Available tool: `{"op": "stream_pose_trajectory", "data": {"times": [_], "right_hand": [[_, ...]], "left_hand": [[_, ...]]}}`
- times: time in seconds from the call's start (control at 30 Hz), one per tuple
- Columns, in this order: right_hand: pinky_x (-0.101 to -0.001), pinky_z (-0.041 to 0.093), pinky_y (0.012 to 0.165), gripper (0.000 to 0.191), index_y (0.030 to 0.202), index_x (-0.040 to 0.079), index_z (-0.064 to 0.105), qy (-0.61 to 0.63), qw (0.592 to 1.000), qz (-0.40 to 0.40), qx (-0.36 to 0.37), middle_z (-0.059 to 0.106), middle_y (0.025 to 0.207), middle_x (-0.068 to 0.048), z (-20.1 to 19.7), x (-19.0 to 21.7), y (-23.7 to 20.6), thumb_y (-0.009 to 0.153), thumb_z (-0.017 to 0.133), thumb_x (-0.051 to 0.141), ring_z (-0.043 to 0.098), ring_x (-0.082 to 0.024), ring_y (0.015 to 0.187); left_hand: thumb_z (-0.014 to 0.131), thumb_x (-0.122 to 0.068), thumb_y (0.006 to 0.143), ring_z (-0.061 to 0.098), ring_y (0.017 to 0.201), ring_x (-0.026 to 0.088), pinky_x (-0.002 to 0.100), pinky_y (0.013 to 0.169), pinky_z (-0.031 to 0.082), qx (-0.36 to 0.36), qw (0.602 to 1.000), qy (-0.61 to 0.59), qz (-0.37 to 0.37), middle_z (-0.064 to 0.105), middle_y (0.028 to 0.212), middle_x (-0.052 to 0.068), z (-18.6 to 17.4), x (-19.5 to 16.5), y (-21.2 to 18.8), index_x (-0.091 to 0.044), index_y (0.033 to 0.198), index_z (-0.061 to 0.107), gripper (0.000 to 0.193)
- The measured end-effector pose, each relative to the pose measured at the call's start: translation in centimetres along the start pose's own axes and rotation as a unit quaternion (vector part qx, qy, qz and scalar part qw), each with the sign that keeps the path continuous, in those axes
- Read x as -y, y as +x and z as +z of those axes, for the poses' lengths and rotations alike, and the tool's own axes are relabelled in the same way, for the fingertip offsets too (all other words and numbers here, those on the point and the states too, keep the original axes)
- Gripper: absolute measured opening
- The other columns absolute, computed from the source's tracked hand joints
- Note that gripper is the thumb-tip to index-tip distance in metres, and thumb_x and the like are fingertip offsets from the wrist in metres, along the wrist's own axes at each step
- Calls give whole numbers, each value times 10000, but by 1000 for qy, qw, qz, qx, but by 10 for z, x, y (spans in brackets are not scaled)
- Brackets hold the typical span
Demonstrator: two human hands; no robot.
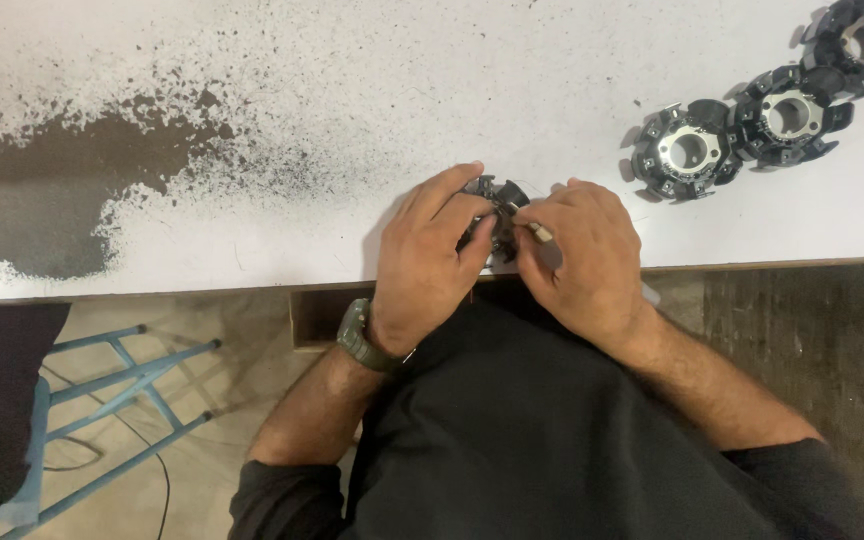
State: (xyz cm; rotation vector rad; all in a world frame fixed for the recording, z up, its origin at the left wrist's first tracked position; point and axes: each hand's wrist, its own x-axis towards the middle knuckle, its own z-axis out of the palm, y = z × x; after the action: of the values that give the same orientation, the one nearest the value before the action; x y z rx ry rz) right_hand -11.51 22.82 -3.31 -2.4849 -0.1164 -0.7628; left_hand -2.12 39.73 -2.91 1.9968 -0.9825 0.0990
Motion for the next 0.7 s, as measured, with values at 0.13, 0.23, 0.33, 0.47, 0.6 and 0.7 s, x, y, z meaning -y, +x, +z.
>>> {"op": "stream_pose_trajectory", "data": {"times": [0.13,0.23,0.33,0.47,0.6,0.7], "right_hand": [[-504,542,1022,327,1127,69,628,-12,1000,-4,10,630,1012,-128,-1,-1,0,859,796,-16,633,-365,1018],[-479,565,1003,309,1124,70,642,4,1000,-6,7,639,1012,-113,-2,-1,2,869,797,-10,646,-346,1008],[-436,545,850,280,1093,63,669,16,999,10,27,663,991,-103,-6,-1,7,859,809,1,655,-316,944],[-401,529,785,254,1093,64,682,22,999,9,46,679,997,-84,-11,0,13,878,807,12,662,-280,935],[-401,528,792,253,1087,68,685,11,998,4,60,685,980,-66,-14,1,15,869,800,16,663,-279,930],[-393,518,764,238,1078,66,692,7,998,15,68,678,949,-61,-14,1,15,874,804,20,658,-268,888]], "left_hand": [[750,-85,911,627,1218,315,436,1052,513,-37,999,-6,-1,621,1374,111,9,1,-5,-70,1063,694,163],[765,-86,892,591,1252,294,449,1088,470,-47,999,14,8,603,1377,99,10,3,-5,-83,1055,698,177],[773,-90,852,563,1271,287,467,1109,419,-47,998,34,13,596,1351,92,10,3,-5,-93,1010,699,174],[776,-111,827,560,1247,288,477,1109,388,-30,999,18,-4,608,1323,89,11,-1,-4,-98,947,687,150],[766,-114,846,570,1227,291,471,1089,396,-42,998,29,-26,627,1319,82,16,-3,-3,-100,911,662,124],[755,-92,861,592,1197,270,476,1091,397,-60,997,52,-16,638,1292,73,22,-2,-2,-83,888,630,128]]}}
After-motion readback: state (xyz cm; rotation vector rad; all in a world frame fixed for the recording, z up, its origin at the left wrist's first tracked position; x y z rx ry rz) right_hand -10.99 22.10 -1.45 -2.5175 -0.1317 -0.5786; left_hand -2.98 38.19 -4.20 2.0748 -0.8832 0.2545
